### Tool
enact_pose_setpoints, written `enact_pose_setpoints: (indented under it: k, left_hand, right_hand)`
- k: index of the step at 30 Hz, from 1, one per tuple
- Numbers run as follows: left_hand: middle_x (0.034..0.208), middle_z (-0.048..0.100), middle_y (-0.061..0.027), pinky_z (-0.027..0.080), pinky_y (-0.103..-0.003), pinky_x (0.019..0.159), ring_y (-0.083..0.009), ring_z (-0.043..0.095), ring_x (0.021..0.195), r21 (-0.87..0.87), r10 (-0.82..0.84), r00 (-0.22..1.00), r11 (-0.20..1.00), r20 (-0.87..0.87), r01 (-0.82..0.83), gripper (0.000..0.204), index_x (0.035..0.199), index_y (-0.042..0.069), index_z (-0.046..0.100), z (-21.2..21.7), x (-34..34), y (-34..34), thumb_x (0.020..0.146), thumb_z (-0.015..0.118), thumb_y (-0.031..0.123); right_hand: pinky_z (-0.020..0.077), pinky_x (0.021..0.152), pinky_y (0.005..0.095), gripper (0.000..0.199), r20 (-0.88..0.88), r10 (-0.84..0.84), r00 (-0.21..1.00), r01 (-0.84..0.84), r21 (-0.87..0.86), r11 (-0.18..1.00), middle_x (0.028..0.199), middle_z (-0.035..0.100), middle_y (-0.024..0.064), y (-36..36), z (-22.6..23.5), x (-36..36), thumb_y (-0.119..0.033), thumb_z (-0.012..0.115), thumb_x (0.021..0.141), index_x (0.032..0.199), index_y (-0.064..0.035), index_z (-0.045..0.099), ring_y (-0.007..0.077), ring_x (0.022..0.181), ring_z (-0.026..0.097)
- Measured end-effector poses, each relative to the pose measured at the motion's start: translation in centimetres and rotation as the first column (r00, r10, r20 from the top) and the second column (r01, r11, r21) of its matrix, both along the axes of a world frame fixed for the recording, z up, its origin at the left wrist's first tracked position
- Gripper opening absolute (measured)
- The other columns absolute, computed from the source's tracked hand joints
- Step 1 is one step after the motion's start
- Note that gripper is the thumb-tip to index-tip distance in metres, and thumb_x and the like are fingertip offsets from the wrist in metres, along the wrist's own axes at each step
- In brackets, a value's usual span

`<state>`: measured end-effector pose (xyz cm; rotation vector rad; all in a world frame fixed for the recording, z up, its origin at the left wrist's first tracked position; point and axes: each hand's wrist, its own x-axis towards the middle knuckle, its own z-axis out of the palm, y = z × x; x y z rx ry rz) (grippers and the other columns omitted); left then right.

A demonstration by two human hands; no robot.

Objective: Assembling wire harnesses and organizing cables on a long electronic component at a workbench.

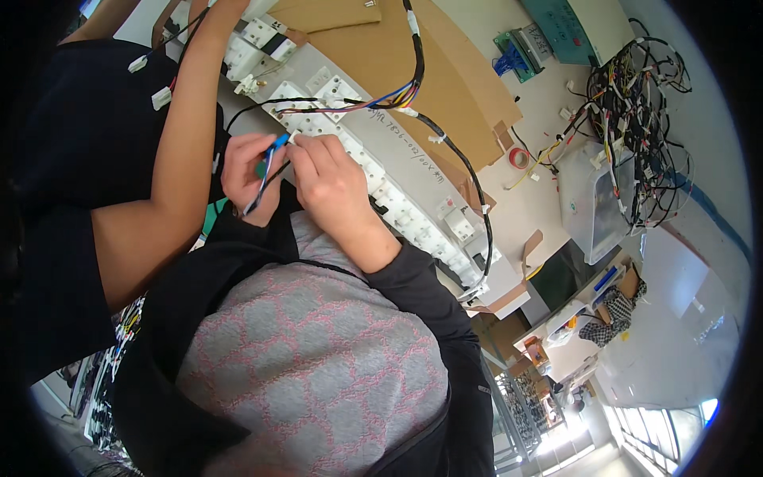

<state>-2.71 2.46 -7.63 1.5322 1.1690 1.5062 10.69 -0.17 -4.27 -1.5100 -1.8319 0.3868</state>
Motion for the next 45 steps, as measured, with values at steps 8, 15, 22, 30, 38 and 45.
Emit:
enact_pose_setpoints:
  k: [8, 15, 22, 30, 38, 45]
  left_hand:
    - [0.087, 0.065, -0.0101, 0.054, -0.027, 0.063, -0.0207, 0.065, 0.074, 0.059, -0.079, 0.937, 0.993, -0.341, 0.105, 0.035, 0.105, 0.001, 0.069, 1.6, -0.1, 3.0, 0.071, 0.078, -0.007]
    - [0.086, 0.068, -0.0081, 0.056, -0.026, 0.067, -0.0152, 0.067, 0.071, -0.234, -0.131, 0.991, 0.965, -0.034, 0.119, 0.034, 0.101, 0.001, 0.067, 0.7, 1.5, 1.9, 0.071, 0.083, 0.0]
    - [0.083, 0.068, -0.0054, 0.053, -0.03, 0.065, -0.0182, 0.066, 0.074, -0.219, -0.242, 0.897, 0.961, -0.371, 0.168, 0.03, 0.093, 0.006, 0.067, 3.6, 2.9, 3.1, 0.068, 0.083, 0.009]
    - [0.083, 0.065, -0.0098, 0.048, -0.04, 0.071, -0.0315, 0.06, 0.078, -0.137, -0.186, 0.797, 0.982, -0.574, 0.131, 0.03, 0.091, 0.005, 0.065, 3.3, 4.2, 3.4, 0.067, 0.082, 0.009]
    - [0.086, 0.065, -0.0119, 0.048, -0.041, 0.075, -0.0327, 0.06, 0.086, -0.199, -0.193, 0.672, 0.978, -0.715, 0.068, 0.029, 0.092, 0.004, 0.065, 4.8, 4.8, 3.5, 0.068, 0.081, 0.01]
    - [0.088, 0.067, -0.0121, 0.049, -0.04, 0.075, -0.032, 0.061, 0.083, -0.042, -0.151, 0.682, 0.984, -0.715, 0.174, 0.03, 0.094, 0.003, 0.067, 3.7, 5.6, 3.4, 0.067, 0.081, 0.007]
  right_hand:
    - [0.0481, 0.076, 0.0423, 0.026, 0.081, -0.147, 0.986, 0.159, -0.174, 0.972, 0.091, 0.059, 0.0109, 2.3, 1.4, 0.1, 0.002, 0.071, 0.065, 0.087, -0.003, 0.059, 0.0331, 0.089, 0.056]
    - [0.0477, 0.082, 0.0387, 0.026, -0.113, -0.216, 0.97, 0.195, -0.173, 0.965, 0.095, 0.062, 0.0111, 1.2, 1.4, 2.8, -0.004, 0.075, 0.071, 0.094, -0.0033, 0.063, 0.0309, 0.094, 0.058]
    - [0.0523, 0.08, 0.0349, 0.021, -0.276, -0.237, 0.931, 0.186, -0.198, 0.962, 0.096, 0.07, 0.0134, 1.3, 1.5, 4.3, -0.001, 0.068, 0.078, 0.099, -0.0016, 0.072, 0.0261, 0.089, 0.066]
    - [0.0541, 0.08, 0.0295, 0.02, -0.559, -0.387, 0.733, 0.137, -0.436, 0.889, 0.101, 0.07, 0.013, 1.8, 1.0, 5.2, -0.001, 0.06, 0.085, 0.1, 0.0011, 0.073, 0.0192, 0.093, 0.067]
    - [0.0522, 0.077, 0.0264, 0.016, -0.518, -0.359, 0.776, 0.21, -0.324, 0.922, 0.102, 0.067, 0.0099, -2.4, 2.9, 6.2, 0.001, 0.06, 0.088, 0.099, 0.0003, 0.072, 0.0155, 0.088, 0.064]
    - [0.0507, 0.079, 0.0266, 0.017, -0.496, -0.42, 0.76, 0.297, -0.311, 0.903, 0.1, 0.066, 0.0096, -6.8, 4.3, 8.5, 0.004, 0.059, 0.087, 0.097, -0.0001, 0.072, 0.0162, 0.088, 0.064]
